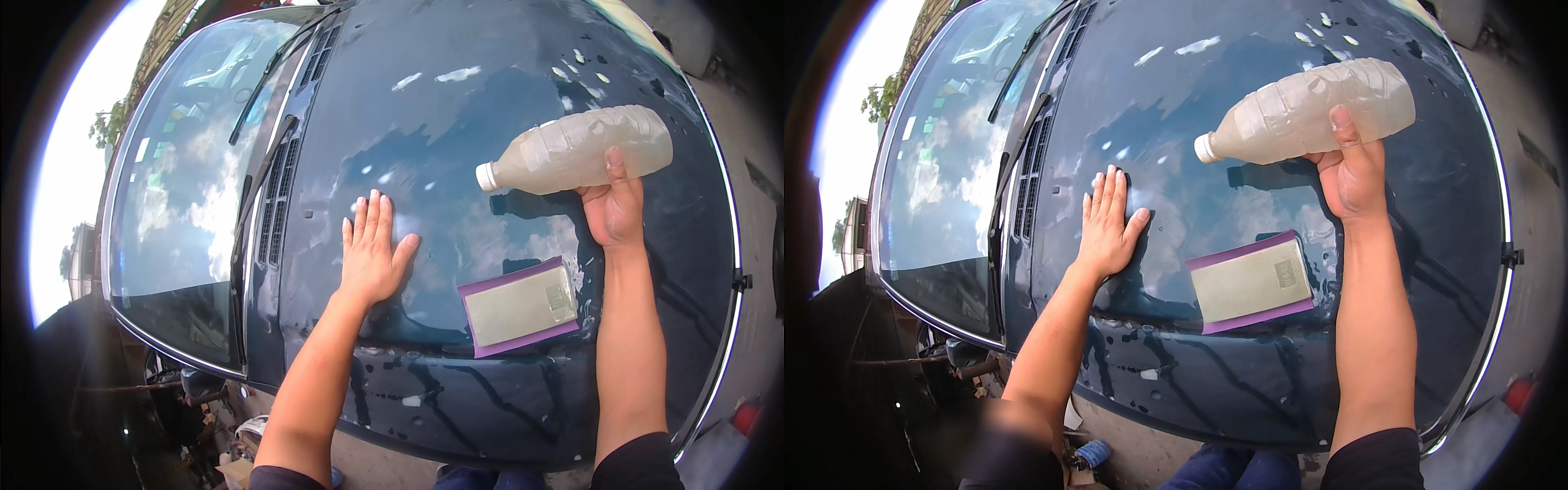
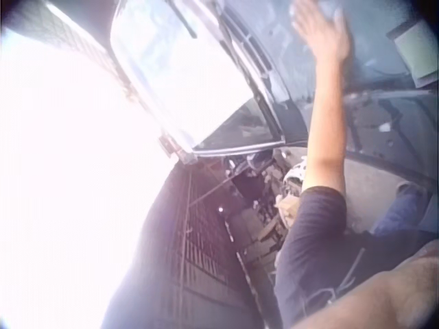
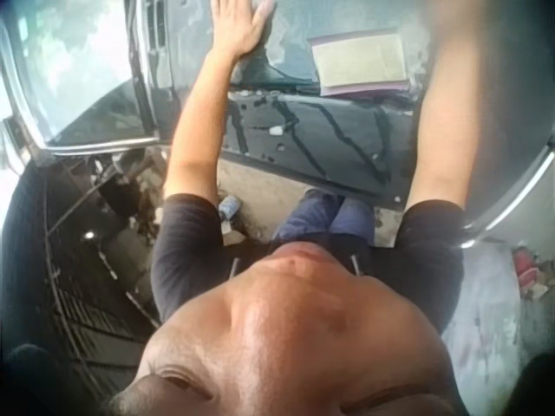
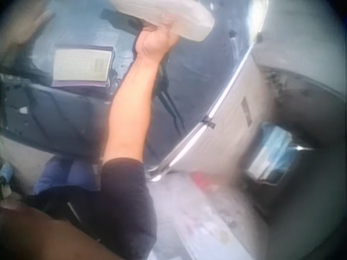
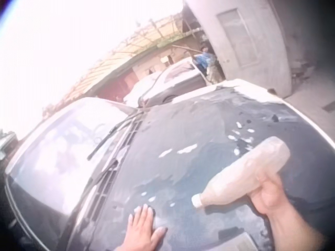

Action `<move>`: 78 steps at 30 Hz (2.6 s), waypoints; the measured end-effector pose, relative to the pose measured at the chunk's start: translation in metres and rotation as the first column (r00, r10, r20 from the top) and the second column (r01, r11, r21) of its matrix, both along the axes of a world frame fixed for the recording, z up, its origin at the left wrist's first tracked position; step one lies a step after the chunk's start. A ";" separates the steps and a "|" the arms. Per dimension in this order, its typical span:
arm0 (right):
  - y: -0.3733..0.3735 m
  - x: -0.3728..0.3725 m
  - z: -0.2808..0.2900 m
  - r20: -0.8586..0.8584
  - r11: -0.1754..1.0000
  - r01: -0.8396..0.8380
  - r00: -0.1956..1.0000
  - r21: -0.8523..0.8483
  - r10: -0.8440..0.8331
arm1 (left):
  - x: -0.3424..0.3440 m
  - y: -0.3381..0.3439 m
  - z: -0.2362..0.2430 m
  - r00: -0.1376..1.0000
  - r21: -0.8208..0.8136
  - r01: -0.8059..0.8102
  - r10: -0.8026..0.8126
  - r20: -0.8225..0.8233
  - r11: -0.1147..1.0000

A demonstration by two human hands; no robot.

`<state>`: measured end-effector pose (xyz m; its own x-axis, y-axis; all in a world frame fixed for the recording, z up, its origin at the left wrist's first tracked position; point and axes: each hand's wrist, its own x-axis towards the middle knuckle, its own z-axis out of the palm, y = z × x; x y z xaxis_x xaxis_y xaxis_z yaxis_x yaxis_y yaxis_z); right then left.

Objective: The person pours liquid from a plastic bottle onto a car hood and rubs the surface with a sanding block. The person repeatedly wets the surface and sands the same area, occasionally pausing to feel the surface with a hand.

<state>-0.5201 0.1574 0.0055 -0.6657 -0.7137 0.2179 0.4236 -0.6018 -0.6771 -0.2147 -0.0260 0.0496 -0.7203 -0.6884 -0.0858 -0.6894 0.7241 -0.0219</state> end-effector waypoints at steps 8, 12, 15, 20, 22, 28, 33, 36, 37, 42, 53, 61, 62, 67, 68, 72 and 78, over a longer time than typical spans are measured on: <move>-0.007 0.005 -0.003 -0.152 0.999 0.041 0.988 0.013 -0.038 | -0.122 -0.017 -0.018 0.987 -0.042 -0.097 0.090 -0.136 0.994; -0.005 0.006 -0.001 -0.130 0.997 0.072 0.989 0.017 -0.069 | -0.098 0.004 -0.018 0.967 -0.067 0.220 -0.226 -0.116 0.973; -0.001 0.007 0.002 -0.099 0.995 0.080 0.992 0.056 -0.074 | -0.056 0.025 -0.011 0.944 -0.014 0.318 -0.318 -0.091 0.948; -0.004 0.009 0.004 -0.119 0.996 0.083 0.990 0.028 -0.079 | -0.019 -0.023 -0.009 0.997 -0.046 0.022 -0.025 -0.077 0.999; -0.006 0.013 0.002 -0.108 0.997 0.068 0.992 0.021 -0.065 | -0.049 -0.054 -0.011 0.981 -0.044 -0.177 0.173 -0.090 0.983; -0.005 0.009 0.000 -0.116 0.998 0.049 0.992 0.028 -0.045 | -0.126 -0.062 -0.019 0.988 -0.076 0.044 -0.055 -0.145 0.996; -0.002 0.006 0.003 -0.096 0.995 0.083 0.992 0.048 -0.078 | -0.062 -0.016 -0.006 0.912 -0.054 0.403 -0.406 -0.060 0.914; 0.001 0.003 0.003 -0.110 0.999 0.031 0.994 0.034 -0.027 | -0.001 -0.013 -0.003 0.969 -0.032 0.241 -0.242 -0.042 0.970; 0.000 0.004 0.002 -0.108 0.999 0.035 0.994 0.040 -0.031 | 0.015 -0.020 -0.006 0.983 -0.047 0.176 -0.178 -0.046 0.983; -0.012 0.016 0.005 -0.110 0.998 0.051 0.993 0.025 -0.048 | -0.034 -0.106 -0.015 0.973 -0.068 -0.205 0.196 -0.126 0.976; -0.004 -0.001 0.002 -0.096 0.995 0.083 0.992 0.062 -0.077 | -0.103 -0.045 -0.012 0.852 -0.074 0.510 -0.515 -0.091 0.857; -0.006 0.007 -0.003 -0.104 0.996 0.008 0.995 0.088 0.002 | -0.023 -0.088 -0.012 0.985 -0.061 -0.058 0.047 -0.165 0.996; -0.005 0.008 -0.004 -0.105 0.996 -0.005 0.994 0.088 0.015 | -0.017 -0.081 -0.012 0.979 -0.045 -0.113 0.104 -0.175 0.993; 0.000 0.000 -0.008 -0.105 0.995 -0.047 0.993 0.093 0.056 | 0.067 -0.033 -0.018 0.978 -0.096 -0.167 0.152 -0.142 0.981; 0.000 0.001 -0.008 -0.099 0.994 -0.043 0.994 0.098 0.053 | 0.081 -0.021 -0.018 0.977 -0.078 -0.184 0.174 -0.119 0.980; -0.002 0.002 -0.004 -0.100 0.995 -0.044 0.994 0.091 0.053 | 0.090 -0.005 -0.020 0.974 -0.067 -0.216 0.211 -0.078 0.974; -0.003 0.005 -0.009 -0.115 0.994 -0.078 0.990 0.079 0.087 | -0.026 -0.102 -0.010 0.955 -0.035 -0.275 0.269 -0.126 0.961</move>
